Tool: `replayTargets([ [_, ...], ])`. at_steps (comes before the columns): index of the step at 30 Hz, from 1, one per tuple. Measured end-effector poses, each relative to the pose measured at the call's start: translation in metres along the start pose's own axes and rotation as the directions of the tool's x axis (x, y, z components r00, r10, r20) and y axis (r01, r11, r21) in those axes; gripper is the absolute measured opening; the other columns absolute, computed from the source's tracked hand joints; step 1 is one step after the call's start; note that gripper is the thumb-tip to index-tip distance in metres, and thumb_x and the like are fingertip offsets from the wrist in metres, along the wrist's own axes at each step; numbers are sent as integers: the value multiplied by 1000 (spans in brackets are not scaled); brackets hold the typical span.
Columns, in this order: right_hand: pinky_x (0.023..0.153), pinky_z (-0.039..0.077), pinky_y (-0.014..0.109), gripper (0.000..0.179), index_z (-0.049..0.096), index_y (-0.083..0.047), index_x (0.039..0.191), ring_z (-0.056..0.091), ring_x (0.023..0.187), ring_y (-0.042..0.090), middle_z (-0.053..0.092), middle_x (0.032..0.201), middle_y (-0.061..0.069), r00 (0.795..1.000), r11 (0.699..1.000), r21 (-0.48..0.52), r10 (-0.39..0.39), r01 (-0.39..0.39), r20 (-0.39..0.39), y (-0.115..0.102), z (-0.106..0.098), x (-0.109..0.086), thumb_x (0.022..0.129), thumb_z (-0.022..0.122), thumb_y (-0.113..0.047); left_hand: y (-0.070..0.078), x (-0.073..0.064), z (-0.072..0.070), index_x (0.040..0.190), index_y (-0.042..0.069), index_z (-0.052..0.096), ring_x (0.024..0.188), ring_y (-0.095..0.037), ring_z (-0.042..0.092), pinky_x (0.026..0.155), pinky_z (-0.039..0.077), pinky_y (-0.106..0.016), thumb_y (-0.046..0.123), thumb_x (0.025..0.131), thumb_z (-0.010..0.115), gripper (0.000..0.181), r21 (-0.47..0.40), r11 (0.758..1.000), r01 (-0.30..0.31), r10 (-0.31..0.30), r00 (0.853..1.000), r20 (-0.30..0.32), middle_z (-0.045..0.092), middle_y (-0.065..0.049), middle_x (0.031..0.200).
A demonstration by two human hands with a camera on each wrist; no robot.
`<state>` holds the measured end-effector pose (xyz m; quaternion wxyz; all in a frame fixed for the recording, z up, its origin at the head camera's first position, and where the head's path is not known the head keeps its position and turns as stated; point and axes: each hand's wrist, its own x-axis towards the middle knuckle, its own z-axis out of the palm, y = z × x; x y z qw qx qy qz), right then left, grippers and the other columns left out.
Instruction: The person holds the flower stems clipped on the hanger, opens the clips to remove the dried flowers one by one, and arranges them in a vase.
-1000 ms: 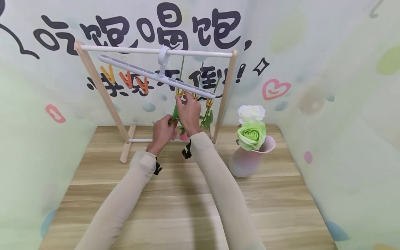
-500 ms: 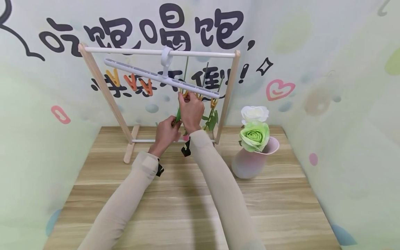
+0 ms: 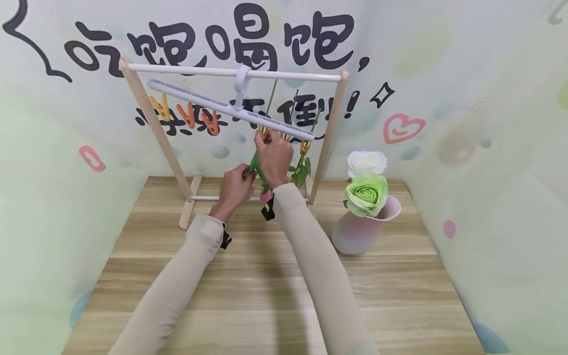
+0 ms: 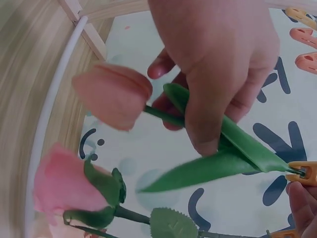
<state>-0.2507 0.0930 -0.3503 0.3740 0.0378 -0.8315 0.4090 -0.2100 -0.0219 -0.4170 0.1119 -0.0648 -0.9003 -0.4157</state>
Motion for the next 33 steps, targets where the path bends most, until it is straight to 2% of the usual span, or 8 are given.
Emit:
replayTargets([
  [5, 64, 54, 33, 22, 75, -4, 83, 71, 68, 18, 75, 77, 7, 1000, 1000, -25, -17, 17, 9, 1, -2, 1, 92, 68, -24, -8, -5, -2, 100, 5, 68, 56, -21, 54, 54, 40, -33, 21, 100, 59, 18, 46, 999, 14, -15, 1000, 18, 64, -8, 70],
  [10, 67, 54, 33, 24, 74, -4, 84, 72, 71, 18, 76, 79, 8, 999, 1000, -6, 18, -18, 51, 3, -4, 4, 91, 68, -25, -21, -15, -1, 102, 5, 69, 59, -20, 55, 54, 40, -32, 20, 98, 62, 17, 69, 996, 49, -52, 998, 38, 65, -8, 73],
  [15, 65, 53, 33, 26, 73, -3, 83, 71, 69, 20, 75, 78, 9, 995, 997, 23, 67, -69, 80, 5, -7, 8, 91, 69, -27, -38, -31, 3, 108, 7, 71, 55, -17, 53, 51, 40, -29, 20, 98, 61, 19, 56, 993, 100, -104, 991, 80, 64, -6, 71],
  [20, 62, 52, 31, 27, 72, -2, 86, 71, 70, 20, 76, 82, 11, 988, 994, 36, 101, -106, 115, 7, -10, 11, 91, 69, -27, -59, -50, 7, 111, 7, 70, 58, -17, 57, 55, 41, -31, 20, 98, 61, 20, 87, 983, 161, -171, 979, 115, 66, -4, 72],
  [28, 67, 57, 32, 26, 71, -2, 90, 74, 79, 18, 76, 90, 12, 983, 992, 33, 119, -125, 141, 8, -12, 15, 92, 69, -27, -83, -72, 8, 96, 7, 68, 59, -17, 53, 53, 39, -29, 19, 97, 62, 13, 148, 977, 154, -176, 974, 145, 63, -5, 73],
  [33, 70, 58, 33, 30, 71, -1, 97, 74, 85, 19, 76, 94, 13, 976, 989, 47, 133, -143, 170, 10, -14, 15, 91, 71, -30, -91, -87, 3, 92, 7, 68, 54, -17, 49, 49, 37, -29, 18, 97, 62, 14, 116, 981, 156, -175, 970, 171, 63, -5, 70],
])
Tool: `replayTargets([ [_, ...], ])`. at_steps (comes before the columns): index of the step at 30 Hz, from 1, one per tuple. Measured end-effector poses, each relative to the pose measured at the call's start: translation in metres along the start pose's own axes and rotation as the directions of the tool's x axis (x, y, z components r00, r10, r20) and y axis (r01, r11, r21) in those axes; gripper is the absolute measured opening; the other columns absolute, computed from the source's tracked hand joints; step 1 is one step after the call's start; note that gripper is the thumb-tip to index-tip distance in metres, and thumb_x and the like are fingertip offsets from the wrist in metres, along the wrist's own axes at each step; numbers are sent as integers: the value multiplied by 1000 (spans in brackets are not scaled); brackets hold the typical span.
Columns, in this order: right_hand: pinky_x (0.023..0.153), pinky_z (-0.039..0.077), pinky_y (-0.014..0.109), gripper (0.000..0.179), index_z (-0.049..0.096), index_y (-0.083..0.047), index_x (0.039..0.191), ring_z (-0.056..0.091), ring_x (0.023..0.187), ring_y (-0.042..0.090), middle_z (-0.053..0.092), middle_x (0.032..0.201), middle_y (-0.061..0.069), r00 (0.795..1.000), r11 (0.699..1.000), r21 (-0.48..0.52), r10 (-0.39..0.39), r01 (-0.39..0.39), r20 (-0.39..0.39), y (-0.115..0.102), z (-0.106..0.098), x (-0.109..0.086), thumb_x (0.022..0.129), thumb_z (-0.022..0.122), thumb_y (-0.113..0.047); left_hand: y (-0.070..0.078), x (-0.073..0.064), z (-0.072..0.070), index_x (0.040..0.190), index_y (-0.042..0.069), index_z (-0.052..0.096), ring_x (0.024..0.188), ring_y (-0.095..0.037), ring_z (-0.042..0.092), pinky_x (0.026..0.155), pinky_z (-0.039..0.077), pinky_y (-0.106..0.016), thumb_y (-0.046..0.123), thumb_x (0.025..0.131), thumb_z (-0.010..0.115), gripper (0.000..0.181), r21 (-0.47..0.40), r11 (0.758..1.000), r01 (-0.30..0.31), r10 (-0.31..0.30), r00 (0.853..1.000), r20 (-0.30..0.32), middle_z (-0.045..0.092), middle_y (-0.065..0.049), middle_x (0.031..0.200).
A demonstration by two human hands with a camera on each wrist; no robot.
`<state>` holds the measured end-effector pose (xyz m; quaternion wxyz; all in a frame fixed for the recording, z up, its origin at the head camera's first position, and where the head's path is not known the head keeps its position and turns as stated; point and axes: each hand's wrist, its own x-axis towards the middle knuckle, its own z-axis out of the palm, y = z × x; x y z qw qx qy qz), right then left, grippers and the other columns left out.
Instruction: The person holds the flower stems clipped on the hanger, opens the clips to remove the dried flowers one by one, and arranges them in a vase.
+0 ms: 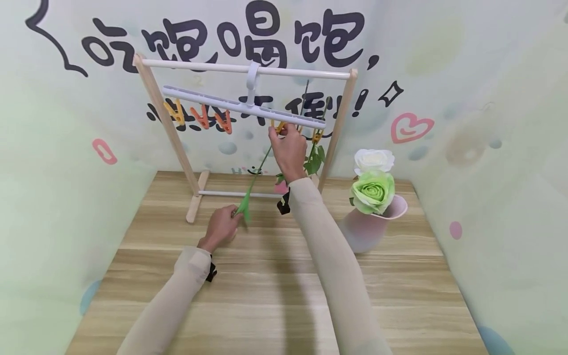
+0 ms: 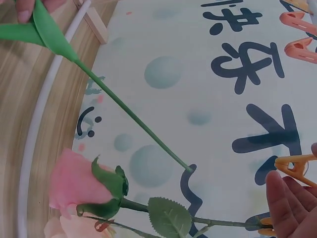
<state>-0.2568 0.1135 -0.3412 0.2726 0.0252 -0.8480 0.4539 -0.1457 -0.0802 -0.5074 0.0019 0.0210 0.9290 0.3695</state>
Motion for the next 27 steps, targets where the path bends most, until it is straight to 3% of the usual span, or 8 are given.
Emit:
replayTargets([
  [8, 75, 56, 37, 43, 69, 3, 108, 74, 85, 24, 76, 95, 14, 998, 999, -25, 41, -39, 54, 4, -9, -3, 88, 74, -36, -16, -15, 0, 92, 10, 68, 53, -14, 48, 48, 37, -28, 20, 98, 61, 14, 21, 999, 25, -26, 996, 90, 55, -2, 67],
  [12, 70, 55, 37, 39, 71, 0, 104, 72, 79, 22, 76, 91, 11, 992, 998, -64, 13, -5, 126, 6, -12, -10, 90, 72, -36, -19, -21, -7, 93, 12, 69, 56, -16, 49, 49, 38, -29, 20, 98, 60, 13, 37, 999, 38, -42, 991, 129, 56, -2, 69],
  [17, 71, 56, 33, 34, 71, -2, 107, 71, 80, 21, 75, 94, 10, 965, 993, -90, -47, 72, 259, 9, -14, -30, 94, 68, -33, -21, -25, -17, 91, 13, 70, 63, -18, 52, 56, 40, -31, 19, 97, 61, 12, 115, 993, -11, -7, 988, 154, 61, -2, 75],
  [19, 73, 56, 31, 31, 70, -2, 110, 70, 81, 20, 75, 96, 11, 934, 992, -62, -86, 114, 346, 12, -14, -42, 95, 66, -29, -22, -26, -21, 90, 13, 69, 65, -17, 53, 57, 41, -30, 19, 97, 61, 11, 150, 988, -31, 6, 986, 167, 62, -2, 77],
  [21, 74, 57, 30, 25, 70, -2, 109, 70, 82, 19, 75, 96, 11, 890, 983, -31, -150, 180, 431, 14, -12, -57, 96, 65, -23, -24, -27, -24, 90, 13, 67, 64, -17, 55, 56, 42, -30, 18, 97, 61, 11, 166, 986, -34, 2, 982, 189, 63, -2, 77],
  [27, 75, 56, 26, 16, 73, -7, 105, 70, 84, 14, 75, 97, 6, 689, 927, 14, -288, 374, 665, 28, 10, -104, 96, 65, -17, -27, -29, -32, 87, 12, 64, 56, -14, 54, 50, 41, -28, 17, 97, 61, 11, 191, 981, -21, -20, 976, 215, 59, 0, 68],
])
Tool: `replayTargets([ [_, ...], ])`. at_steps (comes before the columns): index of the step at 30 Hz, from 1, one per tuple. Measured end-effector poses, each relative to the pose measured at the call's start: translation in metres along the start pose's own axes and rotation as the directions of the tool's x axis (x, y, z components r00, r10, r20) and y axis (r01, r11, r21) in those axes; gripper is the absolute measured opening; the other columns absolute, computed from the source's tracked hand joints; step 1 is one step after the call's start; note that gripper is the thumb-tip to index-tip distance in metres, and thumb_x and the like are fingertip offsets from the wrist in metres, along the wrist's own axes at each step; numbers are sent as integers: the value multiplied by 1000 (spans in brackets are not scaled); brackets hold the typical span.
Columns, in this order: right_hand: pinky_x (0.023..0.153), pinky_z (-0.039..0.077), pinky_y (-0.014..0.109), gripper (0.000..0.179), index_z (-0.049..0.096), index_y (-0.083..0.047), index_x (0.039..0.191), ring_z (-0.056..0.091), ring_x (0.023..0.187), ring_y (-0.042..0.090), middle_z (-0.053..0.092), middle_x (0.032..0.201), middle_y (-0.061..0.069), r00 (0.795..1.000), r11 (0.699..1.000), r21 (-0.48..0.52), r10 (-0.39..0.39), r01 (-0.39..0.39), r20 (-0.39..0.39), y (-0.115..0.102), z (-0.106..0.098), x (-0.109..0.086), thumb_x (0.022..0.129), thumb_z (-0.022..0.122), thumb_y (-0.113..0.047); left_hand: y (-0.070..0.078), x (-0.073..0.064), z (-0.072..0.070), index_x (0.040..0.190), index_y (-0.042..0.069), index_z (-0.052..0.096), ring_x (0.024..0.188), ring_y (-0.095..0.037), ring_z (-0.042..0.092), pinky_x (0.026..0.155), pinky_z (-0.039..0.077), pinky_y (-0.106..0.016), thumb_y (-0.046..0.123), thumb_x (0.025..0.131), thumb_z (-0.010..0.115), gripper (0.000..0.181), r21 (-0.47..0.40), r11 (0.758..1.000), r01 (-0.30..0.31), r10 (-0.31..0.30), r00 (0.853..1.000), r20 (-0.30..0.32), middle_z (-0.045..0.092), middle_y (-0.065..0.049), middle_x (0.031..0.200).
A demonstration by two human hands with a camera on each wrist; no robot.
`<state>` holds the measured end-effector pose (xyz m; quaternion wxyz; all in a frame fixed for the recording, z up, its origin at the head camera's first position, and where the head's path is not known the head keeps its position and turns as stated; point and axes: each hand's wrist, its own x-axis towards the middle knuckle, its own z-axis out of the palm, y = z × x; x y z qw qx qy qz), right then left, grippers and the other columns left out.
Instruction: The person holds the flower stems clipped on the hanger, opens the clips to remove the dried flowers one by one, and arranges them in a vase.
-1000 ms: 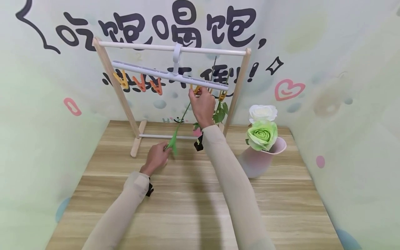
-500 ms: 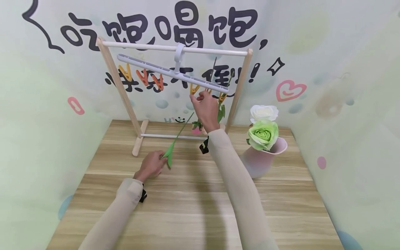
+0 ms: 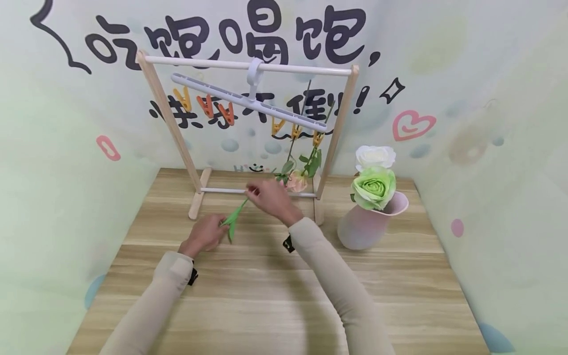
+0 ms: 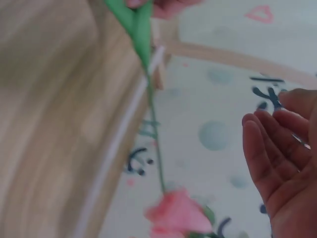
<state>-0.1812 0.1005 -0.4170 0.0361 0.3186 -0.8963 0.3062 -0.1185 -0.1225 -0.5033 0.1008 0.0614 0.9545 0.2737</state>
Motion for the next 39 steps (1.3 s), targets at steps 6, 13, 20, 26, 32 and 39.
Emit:
replayTargets([
  [6, 95, 51, 35, 27, 71, -6, 116, 64, 112, 22, 67, 124, 9, 980, 985, -142, -73, 101, 186, 5, 44, -10, 93, 69, -20, 0, -2, -5, 85, 10, 65, 57, -14, 54, 50, 41, -29, 15, 95, 64, 10, 63, 998, -20, 19, 1000, 16, 59, 0, 69],
  [13, 100, 48, 37, 28, 71, -5, 117, 60, 114, 23, 66, 120, 9, 970, 963, -218, -109, 157, 216, 11, 66, -17, 90, 72, -15, 7, -4, -10, 79, 13, 64, 64, -16, 52, 56, 41, -32, 16, 91, 70, 14, 207, 971, -116, 119, 993, -1, 60, 1, 73],
  [20, 86, 52, 33, 21, 74, -13, 110, 63, 95, 18, 69, 103, 1, 966, 956, -260, -68, 135, 250, 11, 71, -23, 89, 74, -17, 15, -5, -15, 80, 14, 64, 63, -15, 50, 55, 40, -30, 18, 92, 70, 14, 244, 955, -172, 160, 985, 67, 58, 3, 71],
  [26, 75, 52, 31, 16, 76, -16, 106, 63, 85, 14, 67, 95, -1, 965, 961, -254, -40, 108, 260, 14, 74, -29, 90, 73, -19, 20, -6, -16, 82, 15, 65, 64, -14, 51, 54, 40, -30, 18, 91, 71, 11, 300, 930, -210, 188, 977, 102, 58, 4, 73],
  [32, 70, 50, 28, 13, 77, -19, 103, 61, 80, 11, 65, 92, -3, 960, 969, -231, -22, 89, 279, 19, 73, -38, 91, 73, -22, 28, -9, -15, 83, 14, 67, 64, -14, 51, 55, 41, -32, 18, 89, 73, 10, 326, 910, -256, 230, 966, 117, 59, 3, 73],
  [39, 72, 52, 29, 9, 77, -19, 99, 63, 83, 11, 68, 93, -4, 953, 972, -224, -1, 73, 303, 20, 64, -46, 92, 72, -21, 37, -7, -14, 88, 13, 71, 69, -14, 53, 61, 45, -34, 18, 89, 74, 6, 312, 912, -265, 234, 963, 133, 63, 3, 78],
])
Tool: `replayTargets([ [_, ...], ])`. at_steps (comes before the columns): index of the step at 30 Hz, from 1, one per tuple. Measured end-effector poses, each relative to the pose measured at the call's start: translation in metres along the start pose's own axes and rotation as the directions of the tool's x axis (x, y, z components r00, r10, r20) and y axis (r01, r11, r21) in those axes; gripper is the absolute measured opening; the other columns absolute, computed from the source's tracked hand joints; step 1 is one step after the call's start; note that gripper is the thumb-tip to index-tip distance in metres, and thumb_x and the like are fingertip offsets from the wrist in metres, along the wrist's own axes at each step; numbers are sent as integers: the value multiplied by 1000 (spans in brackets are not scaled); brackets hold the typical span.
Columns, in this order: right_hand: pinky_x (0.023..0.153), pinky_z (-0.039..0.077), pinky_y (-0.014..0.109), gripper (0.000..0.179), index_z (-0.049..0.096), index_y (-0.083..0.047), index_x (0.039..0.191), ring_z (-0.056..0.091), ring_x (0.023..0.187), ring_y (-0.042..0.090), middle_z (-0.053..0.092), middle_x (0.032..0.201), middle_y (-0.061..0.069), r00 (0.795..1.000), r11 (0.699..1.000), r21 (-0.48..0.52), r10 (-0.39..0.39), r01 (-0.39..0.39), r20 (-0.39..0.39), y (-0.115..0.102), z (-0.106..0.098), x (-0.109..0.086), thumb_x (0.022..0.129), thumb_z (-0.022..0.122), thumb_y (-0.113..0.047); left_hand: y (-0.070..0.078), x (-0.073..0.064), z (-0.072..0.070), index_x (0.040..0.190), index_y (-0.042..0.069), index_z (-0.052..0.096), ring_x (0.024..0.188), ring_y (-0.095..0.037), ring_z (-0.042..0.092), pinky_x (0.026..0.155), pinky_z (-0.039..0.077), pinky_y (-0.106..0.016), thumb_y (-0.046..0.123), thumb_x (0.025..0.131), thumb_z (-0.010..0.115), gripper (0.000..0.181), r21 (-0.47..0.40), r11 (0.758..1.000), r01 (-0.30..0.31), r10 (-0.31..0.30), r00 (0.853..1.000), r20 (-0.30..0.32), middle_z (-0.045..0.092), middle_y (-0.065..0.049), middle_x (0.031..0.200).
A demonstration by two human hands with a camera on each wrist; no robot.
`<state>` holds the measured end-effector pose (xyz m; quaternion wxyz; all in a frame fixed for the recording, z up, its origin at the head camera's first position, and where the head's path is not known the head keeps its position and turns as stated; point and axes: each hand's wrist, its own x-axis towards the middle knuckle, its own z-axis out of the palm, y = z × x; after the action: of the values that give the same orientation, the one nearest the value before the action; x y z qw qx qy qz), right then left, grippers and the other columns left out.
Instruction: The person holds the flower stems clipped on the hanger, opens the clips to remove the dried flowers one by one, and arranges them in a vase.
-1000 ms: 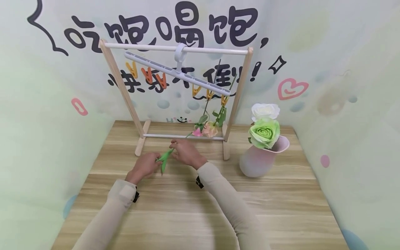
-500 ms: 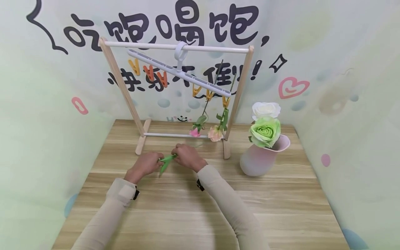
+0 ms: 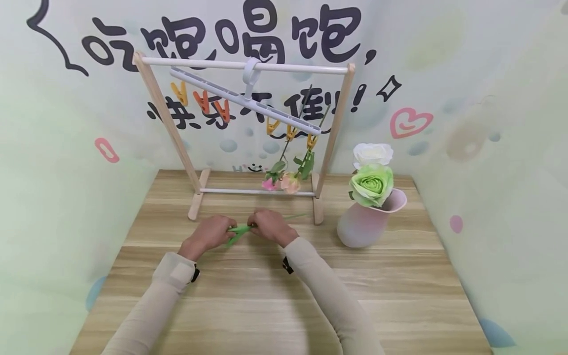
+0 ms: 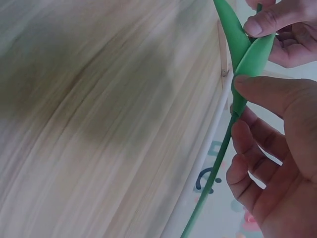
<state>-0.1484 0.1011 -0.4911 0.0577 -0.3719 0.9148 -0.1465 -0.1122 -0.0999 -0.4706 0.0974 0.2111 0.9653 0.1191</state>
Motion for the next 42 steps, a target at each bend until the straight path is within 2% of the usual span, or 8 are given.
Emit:
replayTargets([
  [7, 74, 52, 31, 9, 77, -16, 98, 64, 84, 11, 71, 91, -4, 1000, 1000, 25, 17, -17, 7, 6, -6, -14, 90, 73, -19, 8, 8, -2, 99, 11, 72, 72, -14, 56, 65, 48, -33, 20, 88, 75, 14, -54, 999, -4, 5, 1000, 17, 68, 0, 88],
  [11, 73, 52, 30, 8, 77, -16, 96, 64, 81, 10, 71, 90, -4, 999, 998, 35, 49, -48, -13, 13, -8, -24, 90, 74, -19, 10, 12, -4, 118, 8, 68, 92, -20, 62, 79, 52, -39, 29, 90, 73, 35, -126, 992, -8, 7, 1000, -8, 69, -7, 110],
  [17, 72, 53, 31, 7, 76, -14, 95, 65, 80, 11, 72, 87, -2, 990, 989, 83, 128, -123, -56, 26, -15, -43, 90, 72, -18, 11, 19, -8, 136, 6, 57, 125, -34, 52, 103, 42, -52, 43, 98, 59, 53, -252, 968, 3, -33, 993, -115, 57, -14, 135],
  [23, 69, 53, 31, 9, 76, -10, 96, 64, 76, 12, 70, 85, 0, 969, 976, 120, 196, -179, -149, 39, -31, -62, 89, 71, -14, 11, 29, -11, 140, 4, 50, 127, -35, 51, 104, 41, -53, 47, 101, 50, 58, -415, 910, -5, -106, 963, -246, 55, -17, 137],
  [28, 67, 53, 30, 9, 76, -9, 95, 64, 74, 13, 70, 85, 2, 934, 962, 156, 258, -224, -246, 42, -50, -77, 89, 72, -14, 14, 36, -12, 142, 2, 47, 121, -33, 53, 100, 44, -51, 49, 103, 43, 61, -528, 849, -27, -158, 940, -302, 55, -18, 132],
  [34, 66, 55, 32, 11, 75, -6, 99, 66, 72, 16, 72, 88, 7, 876, 959, 188, 274, -214, -398, 36, -78, -94, 89, 72, -11, 21, 46, -11, 143, 2, 44, 121, -32, 53, 102, 42, -50, 49, 104, 41, 61, -623, 781, -43, -219, 916, -337, 55, -18, 130],
  [38, 62, 55, 29, 13, 75, -3, 100, 66, 70, 15, 71, 86, 9, 835, 960, 227, 256, -162, -487, 29, -96, -103, 89, 71, -7, 26, 52, -11, 144, 2, 41, 121, -33, 53, 102, 42, -51, 49, 104, 41, 62, -657, 753, -49, -234, 913, -335, 55, -18, 131],
  [42, 58, 53, 26, 10, 74, -1, 96, 63, 66, 15, 70, 83, 9, 788, 973, 203, 213, -114, -578, 21, -119, -113, 88, 72, -6, 32, 59, -12, 145, 3, 40, 120, -32, 53, 101, 43, -50, 49, 103, 43, 63, -675, 736, -58, -230, 916, -330, 54, -17, 130],
])
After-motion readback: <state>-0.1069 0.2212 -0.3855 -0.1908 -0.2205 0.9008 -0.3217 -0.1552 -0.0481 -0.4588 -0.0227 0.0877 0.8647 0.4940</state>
